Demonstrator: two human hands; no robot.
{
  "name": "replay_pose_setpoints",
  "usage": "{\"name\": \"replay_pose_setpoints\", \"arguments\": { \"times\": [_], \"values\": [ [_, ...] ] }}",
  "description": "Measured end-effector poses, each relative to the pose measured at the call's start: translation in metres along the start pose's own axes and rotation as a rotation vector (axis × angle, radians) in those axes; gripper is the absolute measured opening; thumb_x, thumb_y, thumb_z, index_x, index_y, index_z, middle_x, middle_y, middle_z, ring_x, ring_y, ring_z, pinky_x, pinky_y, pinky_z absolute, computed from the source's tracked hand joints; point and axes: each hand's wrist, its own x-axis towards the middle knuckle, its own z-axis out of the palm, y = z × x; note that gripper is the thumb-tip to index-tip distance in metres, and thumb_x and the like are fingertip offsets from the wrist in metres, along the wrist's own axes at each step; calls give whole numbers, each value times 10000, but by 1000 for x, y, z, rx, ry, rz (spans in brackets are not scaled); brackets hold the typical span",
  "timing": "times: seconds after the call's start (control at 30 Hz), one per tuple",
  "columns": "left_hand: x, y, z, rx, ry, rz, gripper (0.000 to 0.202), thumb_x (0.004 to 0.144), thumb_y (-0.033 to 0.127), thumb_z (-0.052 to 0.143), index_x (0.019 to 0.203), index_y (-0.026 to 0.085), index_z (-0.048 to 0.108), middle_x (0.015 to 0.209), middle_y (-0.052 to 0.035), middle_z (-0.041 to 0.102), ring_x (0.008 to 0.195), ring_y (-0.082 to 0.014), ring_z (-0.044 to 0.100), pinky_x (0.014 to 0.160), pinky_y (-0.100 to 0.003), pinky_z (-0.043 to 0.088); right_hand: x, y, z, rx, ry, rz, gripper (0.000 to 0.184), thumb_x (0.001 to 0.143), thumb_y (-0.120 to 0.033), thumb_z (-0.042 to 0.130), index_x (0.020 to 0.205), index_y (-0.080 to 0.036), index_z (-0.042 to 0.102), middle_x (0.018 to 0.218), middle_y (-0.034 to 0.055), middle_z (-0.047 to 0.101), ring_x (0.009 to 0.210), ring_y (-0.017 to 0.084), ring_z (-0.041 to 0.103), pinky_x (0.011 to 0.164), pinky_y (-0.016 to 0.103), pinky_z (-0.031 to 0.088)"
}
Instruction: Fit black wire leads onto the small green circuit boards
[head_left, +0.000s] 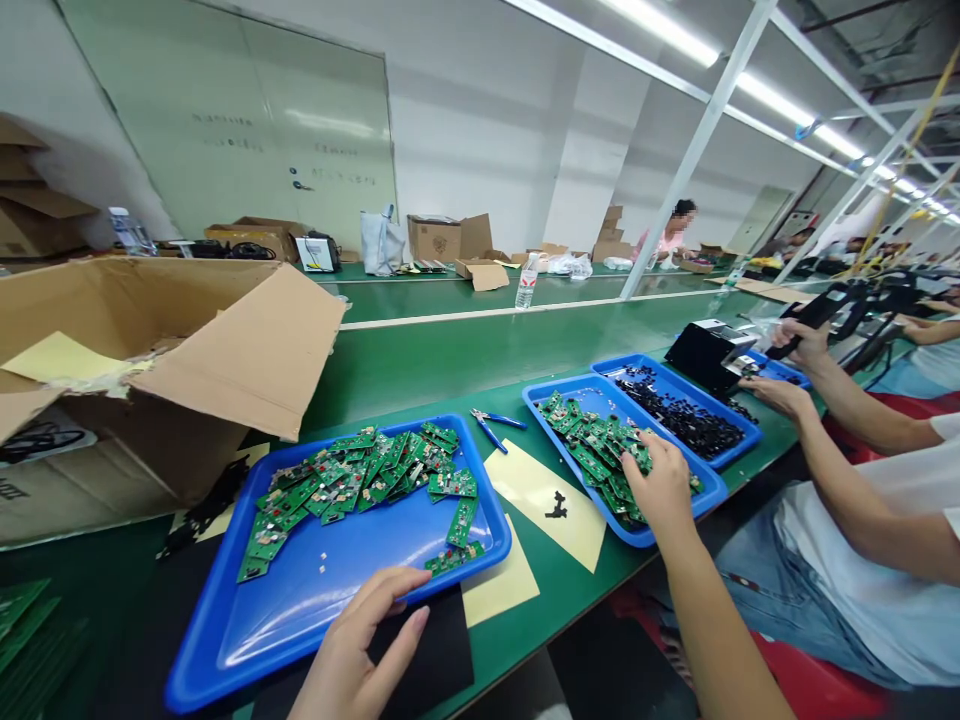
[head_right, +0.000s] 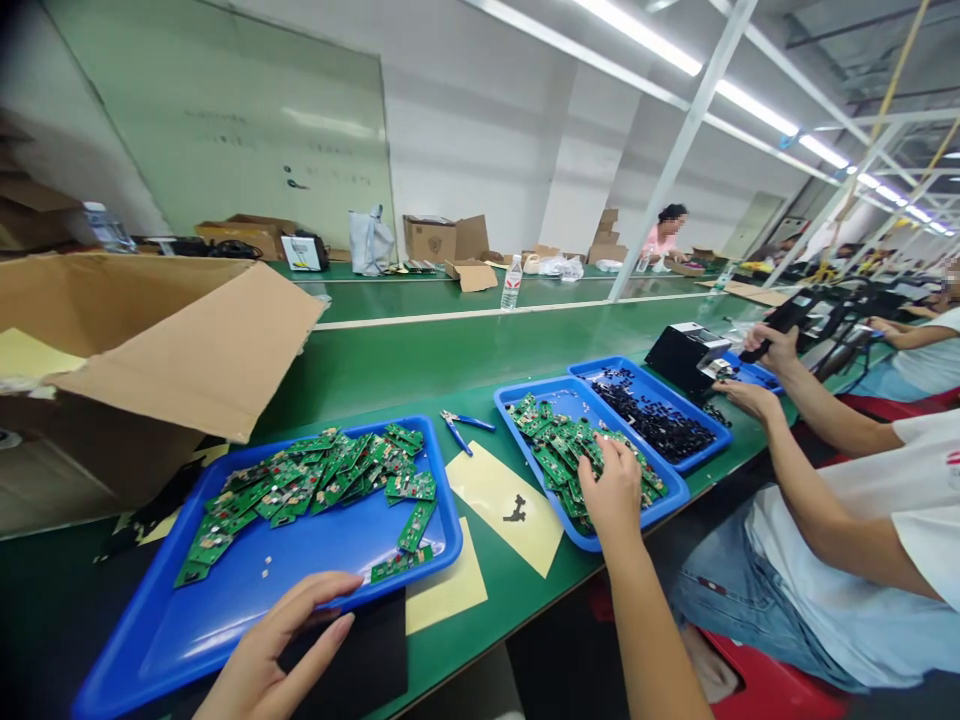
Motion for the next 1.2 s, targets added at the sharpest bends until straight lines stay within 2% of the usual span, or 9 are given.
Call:
{"name": "replay_pose_setpoints", "arguments": {
  "times": [0.07,0.17,0.23,0.37,0.5,0.7,0.8,1.03,1.2],
  "values": [
    [8,11,2,-47,-11,-14,211,815,262,584,988,296,700,1017,-22,712,956,-211,676,802,-247,555,-24,-14,3,120,-78,-74,376,826,-367,566,1130,-156,633,1277,186,532,1243,353,465,1013,550,396],
    [27,35,13,-148,-102,-45,200,814,256,563,954,272,705,990,-37,703,950,-212,658,790,-263,537,-69,-38,10,320,-276,-176,379,893,-389,457,1210,-229,590,1295,130,565,1165,274,577,892,429,538],
    [42,50,25,-231,-166,-84,197,805,267,561,937,241,705,967,-55,694,918,-216,647,774,-285,519,-98,-52,16,424,-393,-230,363,905,-372,463,1235,-274,576,1326,100,558,1172,257,583,871,395,557],
    [67,62,55,-362,-255,-200,211,771,324,589,882,180,696,870,-73,688,820,-217,622,707,-300,473,-134,-63,21,557,-580,-277,404,907,-247,503,1304,-317,533,1429,82,460,1304,270,454,1002,445,468],
    [76,58,74,-437,-290,-262,234,772,377,561,776,158,645,694,-36,639,678,-184,585,605,-275,444,-142,-56,21,393,-536,-331,460,896,-183,484,1334,-320,501,1421,80,455,1293,263,466,1024,437,451],
    [77,55,84,-458,-328,-331,251,753,381,593,618,170,576,572,12,553,574,-143,507,556,-258,386,-143,-43,18,79,-461,-501,508,889,-131,445,1380,-260,456,1416,139,433,1209,281,544,951,434,516],
    [80,54,89,-481,-357,-359,254,727,399,623,628,173,563,570,25,545,558,-134,509,549,-254,389,-143,-38,16,-1,-449,-547,506,887,-124,433,1380,-236,454,1394,163,446,1175,283,567,917,426,542],
    [90,52,109,-564,-457,-446,343,672,482,650,632,185,484,547,46,519,490,-95,480,505,-228,393,-141,-23,12,-87,-383,-547,493,882,-121,422,1361,-222,482,1290,170,518,1122,287,589,859,421,571],
    [92,51,123,-537,-495,-459,341,719,484,621,646,186,472,547,53,506,488,-88,480,490,-216,381,-138,-14,7,-155,-363,-507,448,898,-147,414,1320,-250,525,1253,168,522,998,270,632,779,422,590]
  ]
}}
